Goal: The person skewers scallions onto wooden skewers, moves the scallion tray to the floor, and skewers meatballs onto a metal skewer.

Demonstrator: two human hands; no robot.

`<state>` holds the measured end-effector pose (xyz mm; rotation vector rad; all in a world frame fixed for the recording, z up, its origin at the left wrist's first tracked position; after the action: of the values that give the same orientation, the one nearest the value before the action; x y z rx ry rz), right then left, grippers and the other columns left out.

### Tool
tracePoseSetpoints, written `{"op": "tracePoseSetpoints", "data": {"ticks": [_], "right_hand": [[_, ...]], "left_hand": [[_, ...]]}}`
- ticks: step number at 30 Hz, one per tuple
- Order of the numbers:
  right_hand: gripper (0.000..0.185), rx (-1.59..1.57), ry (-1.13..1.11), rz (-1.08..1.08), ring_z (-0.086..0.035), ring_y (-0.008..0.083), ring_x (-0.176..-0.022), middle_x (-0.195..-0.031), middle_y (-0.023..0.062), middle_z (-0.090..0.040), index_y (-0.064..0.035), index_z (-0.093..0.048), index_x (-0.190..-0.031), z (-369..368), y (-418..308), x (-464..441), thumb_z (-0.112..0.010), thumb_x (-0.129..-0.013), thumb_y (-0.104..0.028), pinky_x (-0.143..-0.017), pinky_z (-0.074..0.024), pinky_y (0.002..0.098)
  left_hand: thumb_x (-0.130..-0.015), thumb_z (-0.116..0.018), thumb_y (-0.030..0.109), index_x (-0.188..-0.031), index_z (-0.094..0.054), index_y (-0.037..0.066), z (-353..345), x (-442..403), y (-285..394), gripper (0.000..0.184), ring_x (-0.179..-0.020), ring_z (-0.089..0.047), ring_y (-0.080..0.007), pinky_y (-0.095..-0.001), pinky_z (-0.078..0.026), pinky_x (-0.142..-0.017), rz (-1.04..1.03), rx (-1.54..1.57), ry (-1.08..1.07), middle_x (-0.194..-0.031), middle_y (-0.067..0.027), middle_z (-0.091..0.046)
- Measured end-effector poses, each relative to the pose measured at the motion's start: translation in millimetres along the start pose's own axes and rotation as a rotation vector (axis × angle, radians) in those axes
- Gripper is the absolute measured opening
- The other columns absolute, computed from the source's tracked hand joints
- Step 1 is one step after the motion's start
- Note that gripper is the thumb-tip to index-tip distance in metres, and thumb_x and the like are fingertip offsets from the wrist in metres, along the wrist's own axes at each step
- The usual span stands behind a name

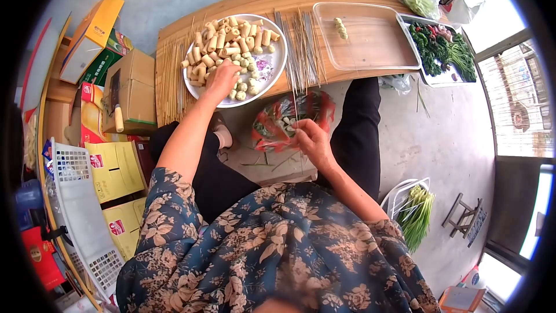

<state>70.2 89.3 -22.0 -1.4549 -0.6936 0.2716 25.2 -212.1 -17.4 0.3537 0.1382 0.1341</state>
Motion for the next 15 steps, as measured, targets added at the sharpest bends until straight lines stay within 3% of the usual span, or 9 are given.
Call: {"op": "tracePoseSetpoints", "data": {"ticks": [7,10,12,14,15], "right_hand": [[0.014,0.019,-0.019,-0.017,-0.041,0.0031,-0.05,-0.068,0.0015,-0.058,-0.0003,-0.053,-0.102,-7.9,-5.1,4.9,-0.046,-0.092,-0.009,-0.046,-0.0346,0.0166],[0.014,0.054,-0.035,-0.02,-0.045,0.0037,-0.054,-0.068,0.0011,-0.058,-0.0016,-0.053,-0.101,-7.5,-12.0,6.4,-0.047,-0.092,-0.009,-0.047,-0.0365,0.0175],[0.013,0.082,-0.049,-0.022,-0.049,0.0043,-0.059,-0.068,0.0003,-0.058,-0.0029,-0.054,-0.101,-8.5,-19.1,4.9,-0.048,-0.091,-0.01,-0.049,-0.0384,0.0184],[0.013,0.092,-0.074,-0.025,-0.05,0.0048,-0.059,-0.067,0.0007,-0.058,-0.0026,-0.054,-0.1,-9.9,-26.1,4.3,-0.047,-0.091,-0.01,-0.05,-0.0392,0.019],[0.014,0.057,-0.064,-0.009,-0.041,0.0034,-0.049,-0.067,0.0023,-0.059,-0.0009,-0.053,-0.101,-13.7,-31.5,5.0,-0.047,-0.092,-0.009,-0.045,-0.0342,0.0169]], "left_hand": [[-0.085,-0.044,0.008,-0.094,-0.062,0.007,-6.7,-4.1,13.6,0.021,-0.09,-0.061,-0.0335,-0.0448,-0.047,-0.076,0.072,-0.282,-0.095,-0.101,-0.0193,-0.058],[-0.085,-0.044,0.009,-0.09,-0.06,0.006,-7.6,-6.4,10.4,0.017,-0.088,-0.061,-0.0348,-0.0455,-0.047,-0.075,0.095,-0.219,-0.088,-0.093,-0.0205,-0.059],[-0.078,-0.058,0.012,-0.088,-0.058,0.01,-4.1,-9.0,2.8,0.01,-0.084,-0.059,-0.036,-0.0465,-0.046,-0.071,0.134,-0.137,0.038,-0.088,-0.0148,-0.06],[-0.077,-0.057,0.011,-0.088,-0.057,0.011,-5.5,-10.7,-7.5,0.011,-0.081,-0.059,-0.0334,-0.045,-0.046,-0.069,0.215,-0.043,0.006,-0.082,-0.0123,-0.061],[-0.077,-0.057,0.011,-0.089,-0.058,0.012,-2.0,-8.1,-11.3,0.012,-0.079,-0.059,-0.0325,-0.0445,-0.046,-0.068,0.201,0.03,0.032,-0.078,-0.0111,-0.06]]}}
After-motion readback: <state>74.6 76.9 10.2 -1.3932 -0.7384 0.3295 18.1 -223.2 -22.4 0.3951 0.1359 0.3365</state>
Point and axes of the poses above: each hand's wrist, its own x-axis away from the middle knuckle, its own z-axis out of the back of the hand, y = z × x, the point moved 5 cm from there along -x, towards the middle knuckle
